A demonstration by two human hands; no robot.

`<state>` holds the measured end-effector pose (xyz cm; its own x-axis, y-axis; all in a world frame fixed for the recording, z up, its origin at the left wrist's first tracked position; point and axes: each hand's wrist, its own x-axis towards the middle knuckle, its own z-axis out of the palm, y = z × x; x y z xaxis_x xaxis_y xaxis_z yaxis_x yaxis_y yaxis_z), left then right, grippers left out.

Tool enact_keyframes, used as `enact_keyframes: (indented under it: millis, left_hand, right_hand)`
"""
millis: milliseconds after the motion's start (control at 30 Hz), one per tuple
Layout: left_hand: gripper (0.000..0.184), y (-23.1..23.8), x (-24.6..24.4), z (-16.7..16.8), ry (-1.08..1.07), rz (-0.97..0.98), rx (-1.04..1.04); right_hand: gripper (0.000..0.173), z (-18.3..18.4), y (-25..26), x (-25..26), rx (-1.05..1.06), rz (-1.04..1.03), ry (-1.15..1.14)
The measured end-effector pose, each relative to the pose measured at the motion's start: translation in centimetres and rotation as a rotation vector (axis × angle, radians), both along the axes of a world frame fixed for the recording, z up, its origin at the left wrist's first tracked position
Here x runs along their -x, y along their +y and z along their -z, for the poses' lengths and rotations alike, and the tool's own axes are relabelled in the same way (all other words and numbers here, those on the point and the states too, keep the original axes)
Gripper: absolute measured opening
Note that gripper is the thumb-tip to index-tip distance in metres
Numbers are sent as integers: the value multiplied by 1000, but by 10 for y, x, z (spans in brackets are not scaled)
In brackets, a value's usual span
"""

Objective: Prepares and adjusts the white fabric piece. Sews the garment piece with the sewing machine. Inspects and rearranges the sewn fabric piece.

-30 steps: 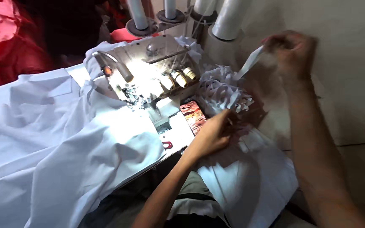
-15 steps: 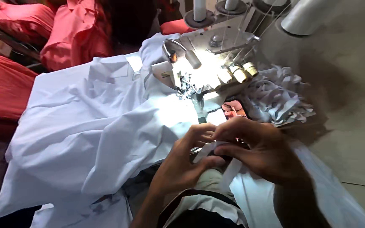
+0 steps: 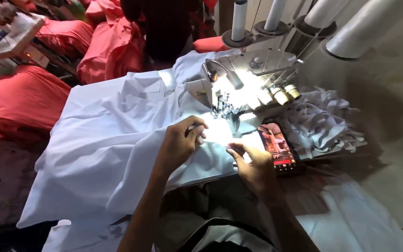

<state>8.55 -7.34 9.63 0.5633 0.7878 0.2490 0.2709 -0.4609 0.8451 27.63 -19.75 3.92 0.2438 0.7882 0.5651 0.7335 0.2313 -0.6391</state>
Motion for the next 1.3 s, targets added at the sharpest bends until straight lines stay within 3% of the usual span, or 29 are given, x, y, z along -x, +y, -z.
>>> enact_keyframes:
  millis: [133, 267, 333, 433, 533, 600, 700, 800, 933, 1100, 1200, 1300]
  left_hand:
    - [14, 8, -6, -9, 151, 33, -29]
    - [14, 6, -11, -19, 248, 1, -189]
    - [16, 6, -11, -24, 246, 70, -247]
    - [17, 8, -9, -34, 143, 392, -277]
    - [12, 4, -14, -47, 50, 704, -277]
    - [13, 2, -20, -58, 38, 771, -294]
    - [17, 4, -25, -69, 62, 665, -387]
    - [15, 17, -28, -64, 63, 536, -399]
    - [17, 32, -27, -44, 59, 406, -245]
    - [16, 37, -22, -21, 88, 247, -227]
    - [26, 12, -9, -22, 165, 21, -322]
    - [24, -39, 4, -12, 77, -186, -155]
  right_hand:
    - [13, 14, -13, 11, -113, 208, -222]
    - [20, 16, -34, 20, 104, 176, -229]
    - [23, 6, -42, 16, 161, 121, -140]
    - [25, -19, -39, 1, 123, -39, 116]
    - [39, -36, -21, -12, 90, -302, 382]
    - [44, -38, -8, -17, 125, -550, 597]
    - [38, -34, 7, -14, 209, -789, 932]
    - [24, -28, 8, -6, 264, -649, 1096]
    - [9, -9, 1, -2, 222, -424, 1026]
    - [14, 7, -6, 3, 176, -291, 925]
    - [18, 3, -10, 5, 151, -307, 929]
    - [22, -12, -15, 4, 140, -379, 1001]
